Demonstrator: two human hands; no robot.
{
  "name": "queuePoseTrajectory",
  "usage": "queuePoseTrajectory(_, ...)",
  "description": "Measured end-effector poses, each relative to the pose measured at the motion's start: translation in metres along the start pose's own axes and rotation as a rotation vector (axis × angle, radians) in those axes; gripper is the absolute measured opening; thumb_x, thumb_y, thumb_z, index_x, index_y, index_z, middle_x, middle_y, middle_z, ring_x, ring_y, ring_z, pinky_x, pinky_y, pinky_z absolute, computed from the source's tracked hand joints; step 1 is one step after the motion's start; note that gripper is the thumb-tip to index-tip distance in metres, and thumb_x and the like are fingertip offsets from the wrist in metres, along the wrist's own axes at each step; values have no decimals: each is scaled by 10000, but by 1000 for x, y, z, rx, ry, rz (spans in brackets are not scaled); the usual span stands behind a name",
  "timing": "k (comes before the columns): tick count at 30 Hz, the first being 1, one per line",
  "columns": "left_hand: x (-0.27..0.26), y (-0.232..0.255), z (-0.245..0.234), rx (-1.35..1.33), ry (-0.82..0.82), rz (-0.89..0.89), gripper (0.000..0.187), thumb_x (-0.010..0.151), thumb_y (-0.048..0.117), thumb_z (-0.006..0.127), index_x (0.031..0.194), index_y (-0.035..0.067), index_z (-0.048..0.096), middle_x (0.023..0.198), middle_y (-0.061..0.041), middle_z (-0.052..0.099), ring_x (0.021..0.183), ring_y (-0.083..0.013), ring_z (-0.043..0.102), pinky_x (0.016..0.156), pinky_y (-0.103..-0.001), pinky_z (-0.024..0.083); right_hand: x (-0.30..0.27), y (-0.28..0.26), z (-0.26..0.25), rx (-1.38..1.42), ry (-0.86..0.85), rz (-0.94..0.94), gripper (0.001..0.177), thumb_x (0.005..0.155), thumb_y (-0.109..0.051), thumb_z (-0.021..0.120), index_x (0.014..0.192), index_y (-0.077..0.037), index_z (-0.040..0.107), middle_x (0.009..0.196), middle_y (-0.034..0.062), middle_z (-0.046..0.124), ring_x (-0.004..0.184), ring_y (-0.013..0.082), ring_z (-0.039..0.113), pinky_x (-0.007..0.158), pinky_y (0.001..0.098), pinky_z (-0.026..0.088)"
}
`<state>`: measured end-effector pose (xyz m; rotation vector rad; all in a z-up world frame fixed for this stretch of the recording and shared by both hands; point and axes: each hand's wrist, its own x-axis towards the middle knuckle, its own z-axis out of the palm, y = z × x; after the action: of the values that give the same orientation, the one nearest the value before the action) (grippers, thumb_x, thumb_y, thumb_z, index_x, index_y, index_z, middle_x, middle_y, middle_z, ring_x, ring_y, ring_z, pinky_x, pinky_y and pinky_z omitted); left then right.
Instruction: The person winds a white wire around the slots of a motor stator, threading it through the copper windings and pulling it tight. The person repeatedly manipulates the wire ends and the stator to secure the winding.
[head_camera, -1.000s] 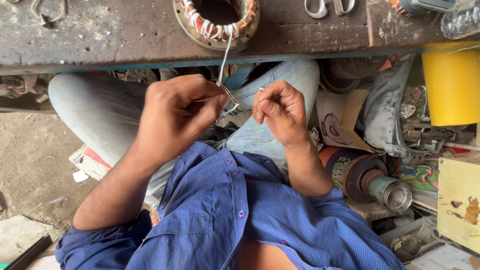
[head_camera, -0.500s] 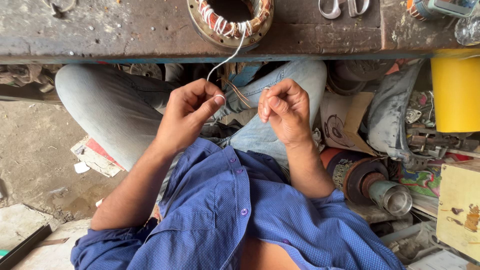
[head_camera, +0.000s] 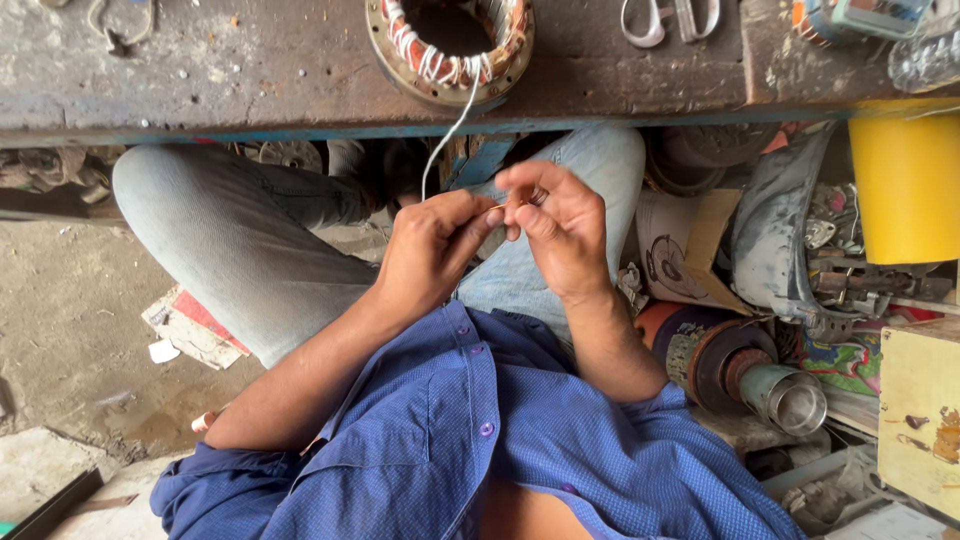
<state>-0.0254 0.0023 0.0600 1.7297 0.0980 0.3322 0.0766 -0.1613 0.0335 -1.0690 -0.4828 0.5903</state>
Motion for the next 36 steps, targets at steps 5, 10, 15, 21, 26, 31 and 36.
queuePoseTrajectory(5,18,-2,-3,148,6,160,99,1004,101,711,1005,4,692,810,-121,630,728,-216,622,645,-345,483,7,-1,-3,-275,18,-149,88,1043,-43,713,1120,-3,702,1185,120,658,915,145,651,765,274,545)
queuePoseTrajectory(10,44,-5,-21,-179,45,3,200,1058,86,652,1232,-14,664,818,-24,593,740,-93,520,652,-288,451,27,-6,-3,-97,67,-283,94,1075,-57,671,1148,-11,708,1034,123,715,829,145,631,764,285,519)
queuePoseTrajectory(15,65,-3,-44,-476,3,10,314,1109,70,604,1414,6,565,1037,17,649,938,-49,605,833,-232,560,39,-18,7,-36,25,-219,159,1055,-75,677,1184,12,709,1058,90,674,885,158,630,791,303,523)
queuePoseTrajectory(21,76,12,-45,-564,-97,63,265,1101,11,558,1364,-8,580,978,-24,664,858,-71,576,700,-211,433,46,-24,17,-123,-117,-221,85,1049,-74,682,1105,-22,718,1285,103,649,1068,163,645,868,319,578)
queuePoseTrajectory(26,54,18,-39,-469,-113,74,245,1035,-39,464,1244,-14,589,943,-23,617,856,-90,623,791,-272,569,37,1,5,-104,-136,-66,85,1016,-53,707,1085,-6,722,1413,124,597,1103,182,647,880,330,573)
queuePoseTrajectory(31,30,17,-49,-218,-165,49,187,945,-33,499,1107,-25,592,857,-49,626,819,-113,632,760,-292,552,28,41,-10,-7,-200,42,88,1034,-51,721,1104,1,713,1347,127,639,1070,189,652,919,338,561)
queuePoseTrajectory(36,15,-4,-52,-203,-232,21,223,916,-11,500,1113,-30,604,862,-42,661,794,-124,644,754,-291,555,18,73,-9,186,-150,306,326,904,-157,704,1210,-47,680,1115,49,706,968,156,687,876,325,578)
